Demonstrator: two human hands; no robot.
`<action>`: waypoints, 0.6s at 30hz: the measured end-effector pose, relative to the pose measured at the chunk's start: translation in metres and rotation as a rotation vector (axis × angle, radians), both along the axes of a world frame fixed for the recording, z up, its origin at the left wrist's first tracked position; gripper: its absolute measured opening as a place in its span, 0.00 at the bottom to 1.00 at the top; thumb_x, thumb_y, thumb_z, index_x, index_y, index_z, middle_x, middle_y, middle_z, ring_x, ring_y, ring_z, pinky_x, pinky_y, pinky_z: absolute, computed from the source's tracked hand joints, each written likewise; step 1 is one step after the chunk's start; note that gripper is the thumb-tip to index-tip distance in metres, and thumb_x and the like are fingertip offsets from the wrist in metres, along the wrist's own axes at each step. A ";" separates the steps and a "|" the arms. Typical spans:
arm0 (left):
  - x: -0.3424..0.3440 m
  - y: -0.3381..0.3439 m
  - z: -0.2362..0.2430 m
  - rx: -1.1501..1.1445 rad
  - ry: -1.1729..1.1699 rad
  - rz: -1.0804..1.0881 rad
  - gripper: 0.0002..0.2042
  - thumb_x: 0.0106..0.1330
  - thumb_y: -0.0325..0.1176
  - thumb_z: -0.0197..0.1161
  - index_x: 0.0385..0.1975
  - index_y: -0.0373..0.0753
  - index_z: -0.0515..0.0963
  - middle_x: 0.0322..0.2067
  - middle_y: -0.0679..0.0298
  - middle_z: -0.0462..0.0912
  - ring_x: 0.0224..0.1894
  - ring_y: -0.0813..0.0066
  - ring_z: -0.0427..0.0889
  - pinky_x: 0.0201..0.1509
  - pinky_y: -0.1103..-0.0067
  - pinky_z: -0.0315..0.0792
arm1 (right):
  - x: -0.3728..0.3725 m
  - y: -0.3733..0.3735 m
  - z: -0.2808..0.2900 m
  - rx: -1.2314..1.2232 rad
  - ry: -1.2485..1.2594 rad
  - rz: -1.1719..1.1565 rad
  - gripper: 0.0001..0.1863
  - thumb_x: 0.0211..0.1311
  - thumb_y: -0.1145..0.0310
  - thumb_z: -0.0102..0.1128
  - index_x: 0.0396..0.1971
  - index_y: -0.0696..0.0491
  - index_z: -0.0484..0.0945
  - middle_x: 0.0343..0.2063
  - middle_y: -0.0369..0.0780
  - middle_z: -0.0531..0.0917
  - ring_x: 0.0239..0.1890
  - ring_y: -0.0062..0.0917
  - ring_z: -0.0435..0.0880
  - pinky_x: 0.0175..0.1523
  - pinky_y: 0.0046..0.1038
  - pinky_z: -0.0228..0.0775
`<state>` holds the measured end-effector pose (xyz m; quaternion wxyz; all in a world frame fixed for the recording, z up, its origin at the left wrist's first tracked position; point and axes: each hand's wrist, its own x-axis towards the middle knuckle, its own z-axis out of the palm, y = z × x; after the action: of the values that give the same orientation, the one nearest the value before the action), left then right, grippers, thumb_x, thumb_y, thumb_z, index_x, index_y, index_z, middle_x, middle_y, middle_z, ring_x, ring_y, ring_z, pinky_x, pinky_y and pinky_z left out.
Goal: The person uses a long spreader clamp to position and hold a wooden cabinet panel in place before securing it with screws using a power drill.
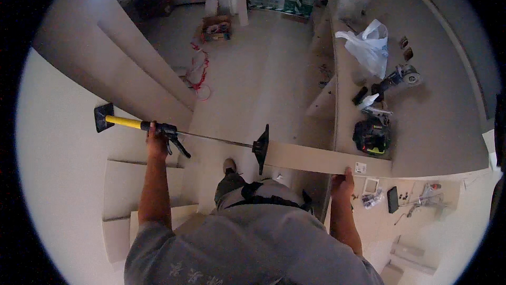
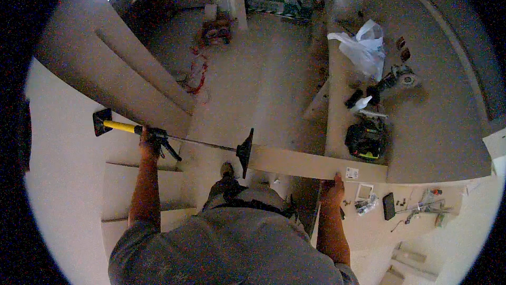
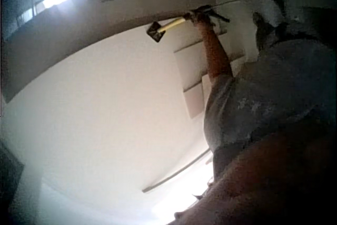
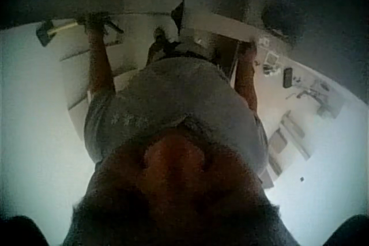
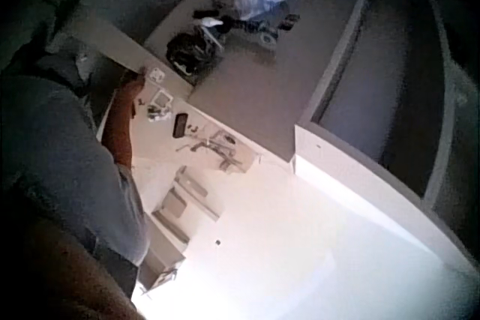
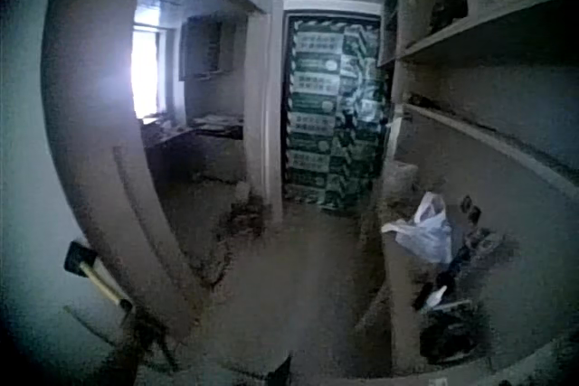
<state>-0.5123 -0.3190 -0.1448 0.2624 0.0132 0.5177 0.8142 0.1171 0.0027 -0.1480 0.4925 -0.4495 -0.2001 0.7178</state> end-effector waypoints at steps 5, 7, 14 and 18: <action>-0.005 0.004 0.000 0.030 0.010 -0.005 0.21 0.71 0.47 0.63 0.58 0.44 0.73 0.46 0.63 0.80 0.47 0.65 0.79 0.54 0.67 0.75 | 0.013 0.003 -0.013 0.005 -0.039 0.018 0.13 0.75 0.58 0.53 0.44 0.52 0.79 0.37 0.35 0.85 0.39 0.24 0.83 0.46 0.30 0.73; -0.001 0.002 0.006 0.031 -0.010 0.001 0.21 0.71 0.47 0.63 0.58 0.44 0.72 0.46 0.63 0.80 0.46 0.64 0.79 0.53 0.67 0.75 | 0.005 -0.003 -0.005 -0.021 -0.031 -0.054 0.12 0.75 0.59 0.54 0.45 0.51 0.78 0.37 0.35 0.85 0.39 0.24 0.83 0.44 0.30 0.74; -0.004 -0.003 0.008 -0.035 0.011 -0.038 0.20 0.72 0.47 0.62 0.57 0.43 0.72 0.47 0.62 0.81 0.49 0.62 0.81 0.54 0.65 0.76 | -0.010 -0.011 0.023 -0.033 -0.042 -0.061 0.11 0.73 0.61 0.56 0.46 0.51 0.78 0.35 0.35 0.85 0.34 0.25 0.84 0.36 0.28 0.74; -0.013 -0.006 -0.006 -0.043 0.017 -0.084 0.20 0.73 0.46 0.61 0.58 0.43 0.72 0.48 0.63 0.80 0.50 0.63 0.80 0.54 0.64 0.75 | -0.008 -0.008 0.024 0.027 -0.022 -0.043 0.11 0.71 0.61 0.59 0.46 0.51 0.78 0.35 0.35 0.85 0.34 0.25 0.84 0.37 0.29 0.75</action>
<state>-0.5252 -0.3251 -0.1505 0.2924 0.0361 0.5362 0.7910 0.1087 -0.0051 -0.1243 0.5117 -0.4550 -0.2051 0.6993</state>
